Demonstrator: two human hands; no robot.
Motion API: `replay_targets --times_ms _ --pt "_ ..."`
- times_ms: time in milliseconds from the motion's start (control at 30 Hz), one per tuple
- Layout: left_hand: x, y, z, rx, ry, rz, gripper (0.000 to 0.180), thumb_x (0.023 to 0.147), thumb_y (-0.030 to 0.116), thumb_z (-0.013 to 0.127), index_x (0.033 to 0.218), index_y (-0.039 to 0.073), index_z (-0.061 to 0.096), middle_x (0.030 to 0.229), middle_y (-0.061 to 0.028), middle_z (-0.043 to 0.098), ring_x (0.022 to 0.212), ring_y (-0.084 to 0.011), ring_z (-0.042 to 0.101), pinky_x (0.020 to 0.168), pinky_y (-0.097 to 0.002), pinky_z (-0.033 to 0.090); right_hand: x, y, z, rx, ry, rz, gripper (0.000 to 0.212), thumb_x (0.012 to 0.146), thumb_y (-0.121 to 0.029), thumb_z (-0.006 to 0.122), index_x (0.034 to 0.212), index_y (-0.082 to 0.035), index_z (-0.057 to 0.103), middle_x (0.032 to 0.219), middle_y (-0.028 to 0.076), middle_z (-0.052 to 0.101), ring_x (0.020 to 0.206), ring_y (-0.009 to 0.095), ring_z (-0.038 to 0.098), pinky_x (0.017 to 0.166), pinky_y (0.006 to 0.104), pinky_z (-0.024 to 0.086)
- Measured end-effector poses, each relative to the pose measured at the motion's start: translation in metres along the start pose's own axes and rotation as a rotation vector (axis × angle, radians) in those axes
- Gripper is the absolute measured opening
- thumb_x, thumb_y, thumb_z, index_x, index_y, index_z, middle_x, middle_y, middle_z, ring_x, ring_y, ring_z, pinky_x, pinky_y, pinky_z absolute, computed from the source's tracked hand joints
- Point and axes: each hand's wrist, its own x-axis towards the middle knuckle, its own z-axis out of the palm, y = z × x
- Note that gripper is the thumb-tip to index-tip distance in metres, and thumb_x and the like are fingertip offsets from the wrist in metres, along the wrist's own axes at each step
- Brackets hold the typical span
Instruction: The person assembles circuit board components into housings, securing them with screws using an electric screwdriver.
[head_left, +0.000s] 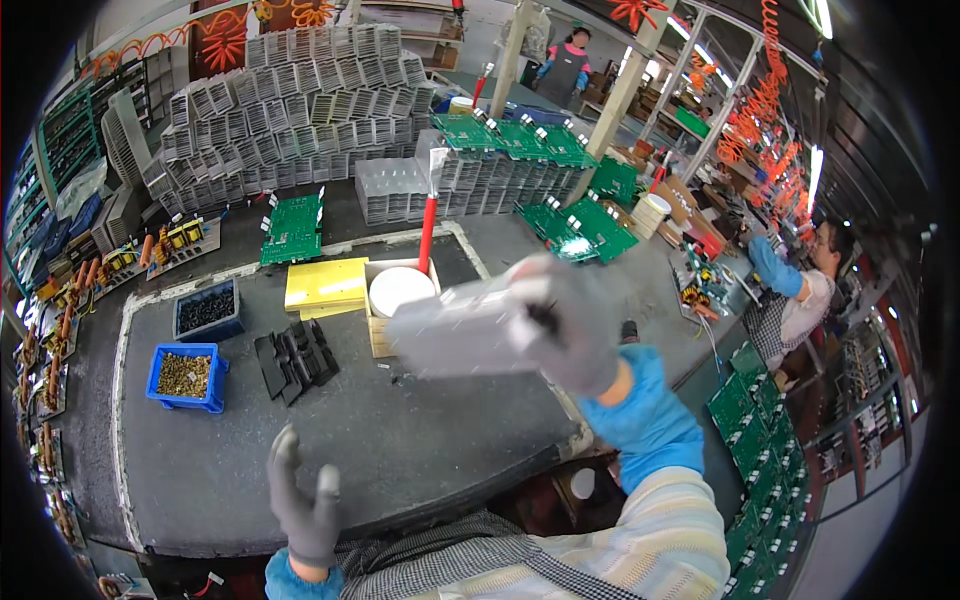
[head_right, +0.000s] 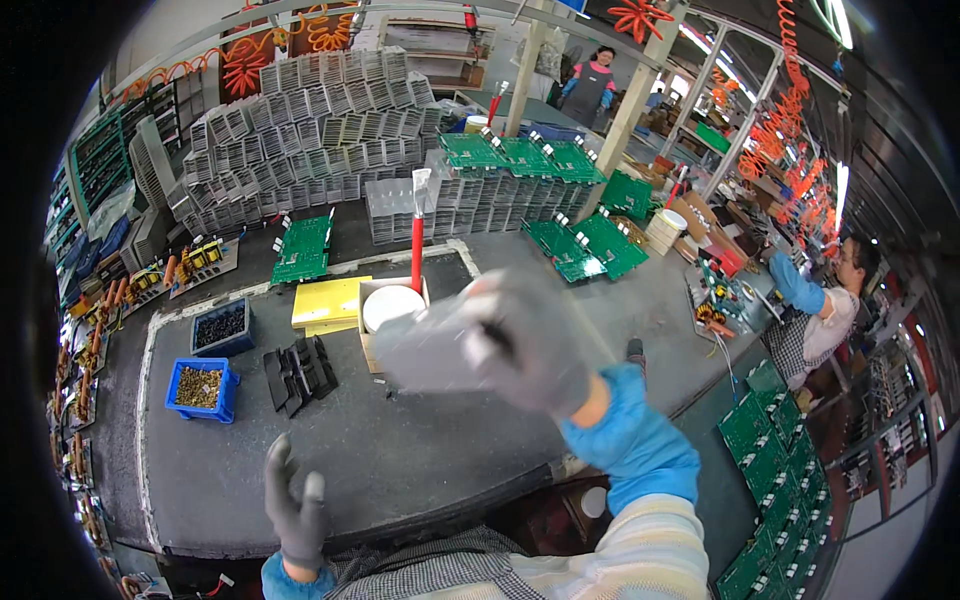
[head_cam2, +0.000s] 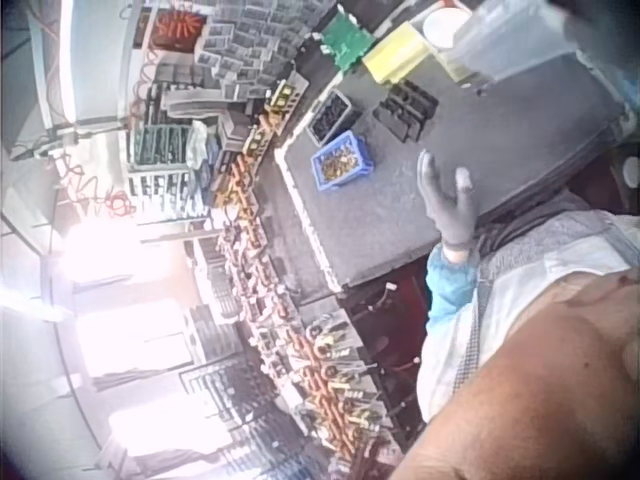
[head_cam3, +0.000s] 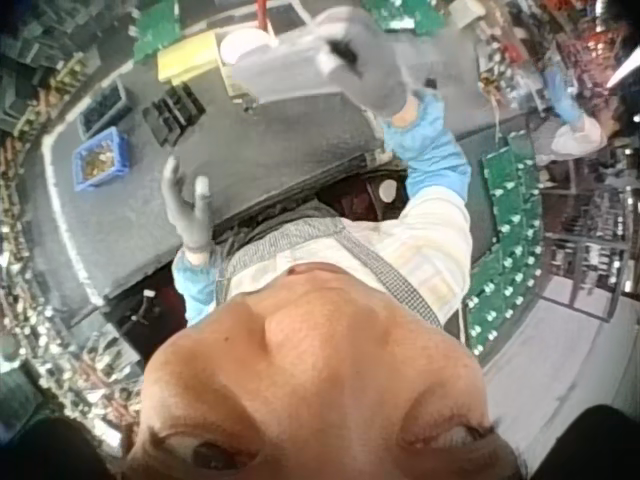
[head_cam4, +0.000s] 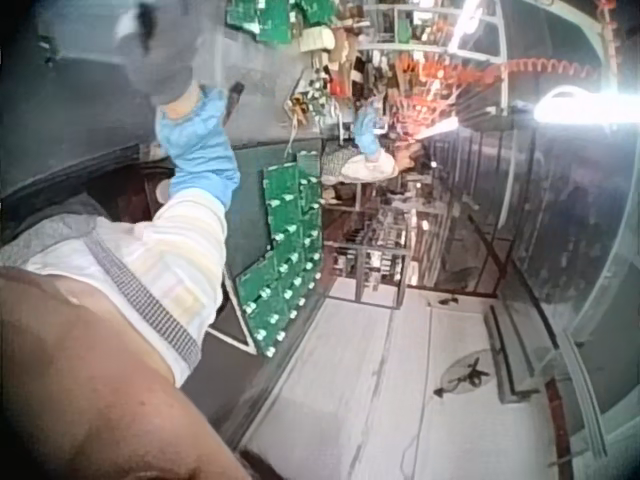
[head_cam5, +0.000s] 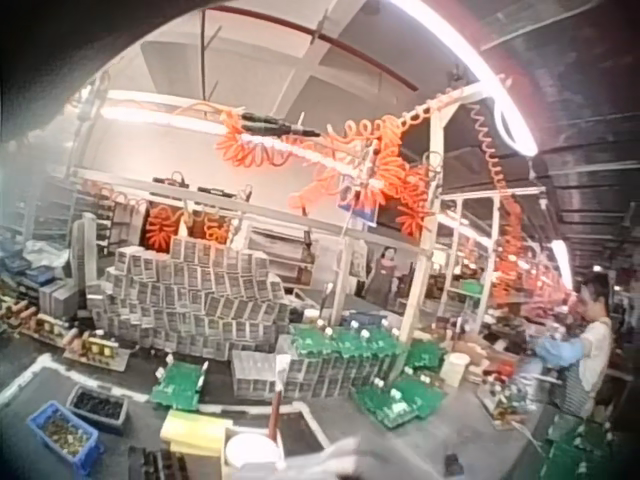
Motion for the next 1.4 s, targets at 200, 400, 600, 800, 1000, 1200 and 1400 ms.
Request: replay_targets --times_ms 200,400,600,800,1000,1200,1400 --pt "-0.009 -0.014 0.011 -0.540 -0.131 -0.167 0.085 0.093 0.030 0.071 0.155 -0.006 0.025 0.140 -0.0181 0.050 0.126 -0.0241 0.052 0.106 -0.0372 0.042 -0.042 -0.045 0.091 0.378 0.033 -0.099 0.025 0.081 -0.006 0.071 0.105 -0.005 0.064 0.111 0.013 0.064 0.095 0.031 0.065 0.081 0.0406 0.054" --pt "-0.037 -0.019 0.005 -0.313 -0.003 -0.212 0.061 0.094 0.009 0.059 0.149 -0.007 0.039 0.131 -0.0130 0.058 0.112 -0.0174 0.057 0.097 -0.0313 0.048 -0.087 -0.027 0.120 0.418 -0.019 -0.079 0.032 0.084 -0.004 0.071 0.114 -0.003 0.061 0.124 0.013 0.061 0.110 0.033 0.065 0.091 0.0417 0.054" --pt "-0.024 -0.018 0.025 -0.317 -0.078 -0.114 0.065 0.092 0.010 0.062 0.150 -0.007 0.036 0.137 -0.0179 0.056 0.120 -0.0223 0.057 0.102 -0.0352 0.047 -0.128 -0.023 0.106 0.315 -0.263 0.252 0.049 0.086 -0.009 0.071 0.131 -0.002 0.052 0.145 0.018 0.049 0.127 0.036 0.055 0.104 0.0427 0.046" --pt "-0.034 0.000 0.023 -0.303 -0.134 -0.150 0.063 0.099 0.013 0.063 0.155 0.014 0.036 0.151 -0.0186 0.044 0.133 -0.0413 0.050 0.114 -0.0505 0.038 -0.153 -0.049 0.102 0.403 -0.225 0.586 0.071 0.093 -0.027 0.069 0.148 0.002 0.035 0.151 0.026 0.041 0.138 0.040 0.044 0.113 0.0440 0.037" --pt "-0.025 -0.007 0.034 -0.171 -0.136 -0.142 0.081 0.087 0.017 0.071 0.152 -0.009 0.031 0.141 -0.0227 0.054 0.130 -0.0279 0.053 0.110 -0.0398 0.041 -0.147 -0.057 0.125 0.592 -0.274 0.631 0.089 0.096 -0.036 0.066 0.155 0.009 0.017 0.155 0.029 0.033 0.148 0.039 0.031 0.121 0.0443 0.025" --pt "0.014 -0.001 0.044 -0.007 -0.185 -0.112 0.080 0.086 0.017 0.076 0.151 -0.006 0.034 0.136 -0.0268 0.057 0.129 -0.0366 0.057 0.107 -0.0405 0.045 -0.143 -0.028 0.147 0.762 -0.184 0.675 0.086 0.097 -0.033 0.067 0.156 0.006 0.019 0.151 0.026 0.042 0.143 0.032 0.041 0.116 0.0408 0.033" --pt "-0.021 0.014 0.014 0.122 -0.262 -0.167 0.084 0.087 0.025 0.076 0.151 -0.007 0.032 0.132 -0.0289 0.059 0.122 -0.0408 0.061 0.100 -0.0417 0.051 -0.138 -0.079 0.132 0.973 -0.082 0.894 0.077 0.102 -0.028 0.057 0.157 0.007 0.016 0.157 0.026 0.032 0.146 0.033 0.036 0.115 0.0450 0.036"
